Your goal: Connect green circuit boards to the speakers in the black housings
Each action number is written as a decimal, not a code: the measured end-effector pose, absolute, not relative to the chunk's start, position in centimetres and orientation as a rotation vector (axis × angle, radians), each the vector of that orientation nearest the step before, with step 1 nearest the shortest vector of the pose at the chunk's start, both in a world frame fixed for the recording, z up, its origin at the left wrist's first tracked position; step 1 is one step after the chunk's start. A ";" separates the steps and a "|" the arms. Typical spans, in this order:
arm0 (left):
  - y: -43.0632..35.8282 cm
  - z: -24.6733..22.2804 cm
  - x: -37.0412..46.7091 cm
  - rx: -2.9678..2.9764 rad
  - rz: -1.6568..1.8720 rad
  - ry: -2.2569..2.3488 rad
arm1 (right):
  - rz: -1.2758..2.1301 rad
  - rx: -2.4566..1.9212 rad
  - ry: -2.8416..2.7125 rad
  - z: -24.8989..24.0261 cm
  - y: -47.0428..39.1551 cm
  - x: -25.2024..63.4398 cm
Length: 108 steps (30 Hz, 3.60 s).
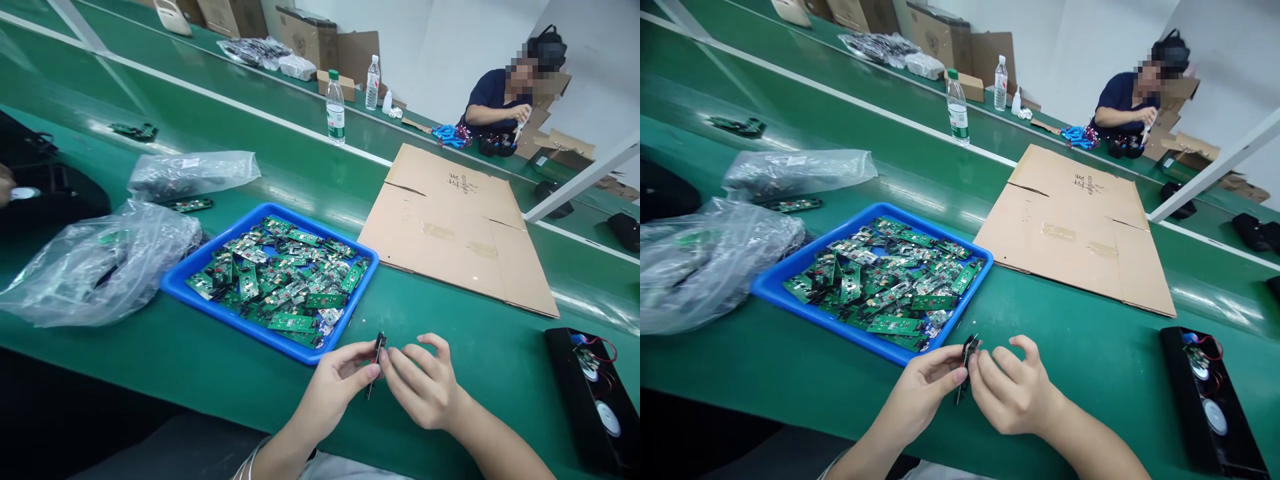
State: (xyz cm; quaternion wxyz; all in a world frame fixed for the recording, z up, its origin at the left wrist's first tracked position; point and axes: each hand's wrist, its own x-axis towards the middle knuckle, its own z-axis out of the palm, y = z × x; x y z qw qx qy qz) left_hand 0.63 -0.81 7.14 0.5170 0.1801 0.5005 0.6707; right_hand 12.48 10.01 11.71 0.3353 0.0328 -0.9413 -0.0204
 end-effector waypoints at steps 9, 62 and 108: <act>-0.7 6.8 0.4 0.580 1.619 1.256 | 0.988 -0.493 -2.244 10.9 9.4 12.0; -4.4 3.6 -5.8 -0.071 2.506 1.511 | 0.333 -0.632 -3.036 4.8 7.0 -0.9; -3.8 -0.3 -4.8 0.056 2.680 2.129 | 0.333 0.004 -3.141 6.7 5.7 -10.3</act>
